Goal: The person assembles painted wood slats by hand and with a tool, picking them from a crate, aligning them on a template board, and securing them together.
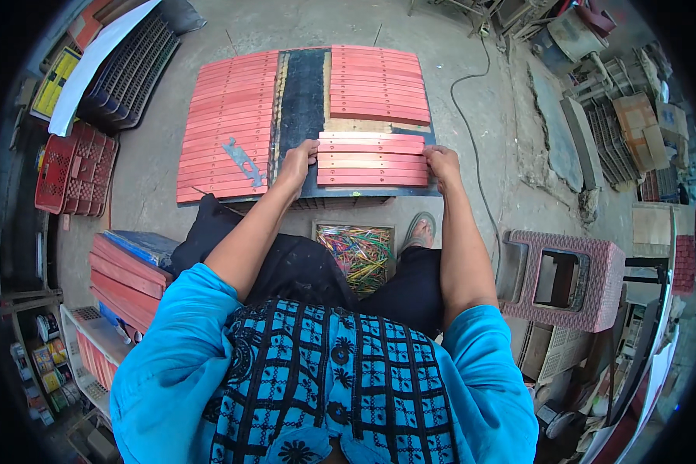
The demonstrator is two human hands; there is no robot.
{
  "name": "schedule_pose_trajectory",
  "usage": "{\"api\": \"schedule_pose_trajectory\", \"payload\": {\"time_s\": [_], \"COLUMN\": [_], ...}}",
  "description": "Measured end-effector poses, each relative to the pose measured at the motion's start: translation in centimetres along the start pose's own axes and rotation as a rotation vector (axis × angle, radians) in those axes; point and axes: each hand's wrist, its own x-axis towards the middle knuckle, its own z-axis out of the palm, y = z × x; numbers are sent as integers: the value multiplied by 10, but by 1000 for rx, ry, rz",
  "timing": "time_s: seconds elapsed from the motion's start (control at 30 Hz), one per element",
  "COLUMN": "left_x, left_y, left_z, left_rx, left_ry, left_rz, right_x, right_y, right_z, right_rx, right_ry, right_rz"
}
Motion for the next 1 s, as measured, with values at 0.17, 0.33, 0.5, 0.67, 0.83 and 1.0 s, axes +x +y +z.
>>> {"api": "schedule_pose_trajectory", "payload": {"time_s": [0.17, 0.33, 0.5, 0.67, 0.83, 1.0], "left_x": [4, 2, -10, -7, 21, 40], "left_y": [-4, -4, 7, 14, 27, 43], "left_z": [0, 1, 1, -1, 5, 15], "left_rx": [-15, -42, -5, -69, -231, -151], "left_ry": [7, 27, 50, 63, 97, 53], "left_rz": [-40, -9, 76, 199, 271, 135], "right_x": [-2, -2, -15, -32, -12, 17], "right_y": [0, -1, -24, -56, -64, -57], "right_z": [1, 0, -6, -13, -11, -10], "right_rx": [-24, -55, -128, 173, 396, 293], "right_ry": [9, 44, 135, 117, 89, 156], "right_rz": [61, 15, -128, -130, -214, -219]}}
